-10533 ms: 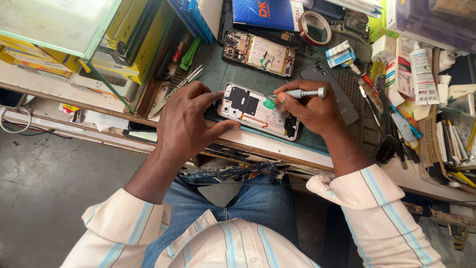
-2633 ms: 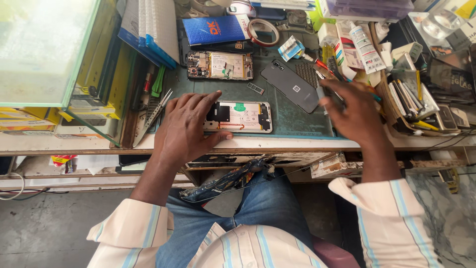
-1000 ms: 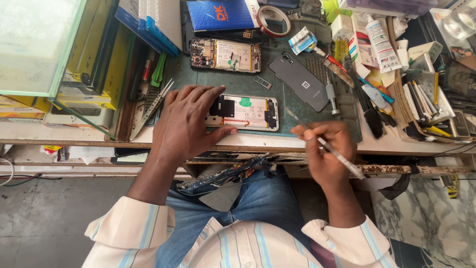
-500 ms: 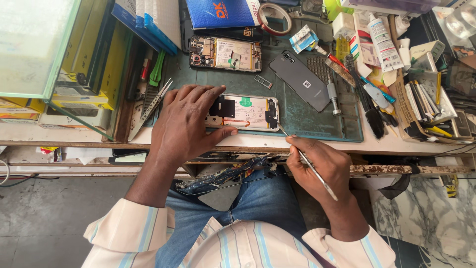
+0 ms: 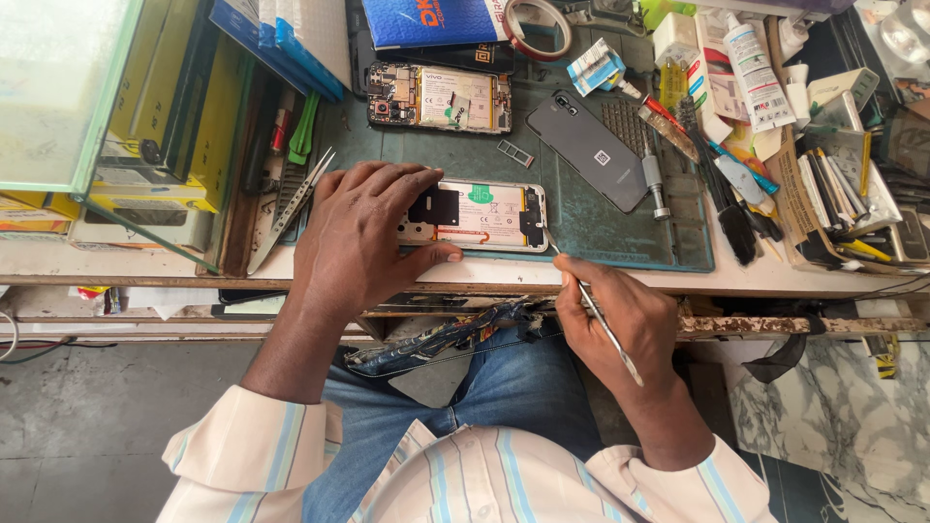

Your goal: The person receives money and a smartphone, then proceeds to work on a disassembled smartphone on the workbench. They use a screwdriver to remove screws and a metal prying tool to separate the phone's internal components from the frame.

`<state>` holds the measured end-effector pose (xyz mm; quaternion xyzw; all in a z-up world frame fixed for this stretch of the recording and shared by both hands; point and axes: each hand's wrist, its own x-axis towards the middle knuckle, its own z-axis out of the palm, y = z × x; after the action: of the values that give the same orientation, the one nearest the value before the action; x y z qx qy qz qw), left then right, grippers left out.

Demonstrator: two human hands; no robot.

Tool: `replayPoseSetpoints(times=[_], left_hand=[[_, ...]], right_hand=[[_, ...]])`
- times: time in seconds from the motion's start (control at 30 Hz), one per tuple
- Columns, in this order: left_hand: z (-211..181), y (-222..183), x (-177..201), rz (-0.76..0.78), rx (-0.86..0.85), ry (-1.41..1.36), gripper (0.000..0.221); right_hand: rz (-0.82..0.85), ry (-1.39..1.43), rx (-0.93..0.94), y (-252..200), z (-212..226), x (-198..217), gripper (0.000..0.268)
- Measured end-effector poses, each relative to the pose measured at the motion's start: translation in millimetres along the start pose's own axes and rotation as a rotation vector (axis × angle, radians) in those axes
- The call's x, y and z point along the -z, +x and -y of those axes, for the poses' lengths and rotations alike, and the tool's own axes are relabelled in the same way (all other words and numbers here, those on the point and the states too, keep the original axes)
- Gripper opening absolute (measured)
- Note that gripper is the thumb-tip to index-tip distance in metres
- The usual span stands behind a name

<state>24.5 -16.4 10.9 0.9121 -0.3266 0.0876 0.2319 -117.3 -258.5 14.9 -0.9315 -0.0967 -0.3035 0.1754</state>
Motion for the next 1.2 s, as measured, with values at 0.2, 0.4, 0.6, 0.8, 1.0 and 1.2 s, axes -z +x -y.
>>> replayPoseSetpoints(times=[0.2,0.4,0.6,0.8,1.0,1.2], left_hand=[[-1,-1,3,-0.014,-0.008,-0.029,0.09],[0,-1,4,-0.028,-0.025,-0.047,0.089],[1,-2,4,-0.025,-0.021,-0.054,0.088],[0,-1,6,-0.03,-0.021,-0.057,0.087],[1,0,6,-0.031,-0.024,-0.072,0.088],[1,0,4,-0.013,0.0,-0.054,0.087]], right_hand=[[-0.011,0.097,-0.074,-2,-2,3,0.015],[-0.032,0.082,-0.033,-3,0,4,0.015],[0.006,0.042,-0.077,4,1,1,0.012],[0.004,0.135,-0.096,7,4,8,0.009],[0.015,0.102,-0.103,5,3,7,0.01],[0.005,0.089,-0.112,6,5,5,0.008]])
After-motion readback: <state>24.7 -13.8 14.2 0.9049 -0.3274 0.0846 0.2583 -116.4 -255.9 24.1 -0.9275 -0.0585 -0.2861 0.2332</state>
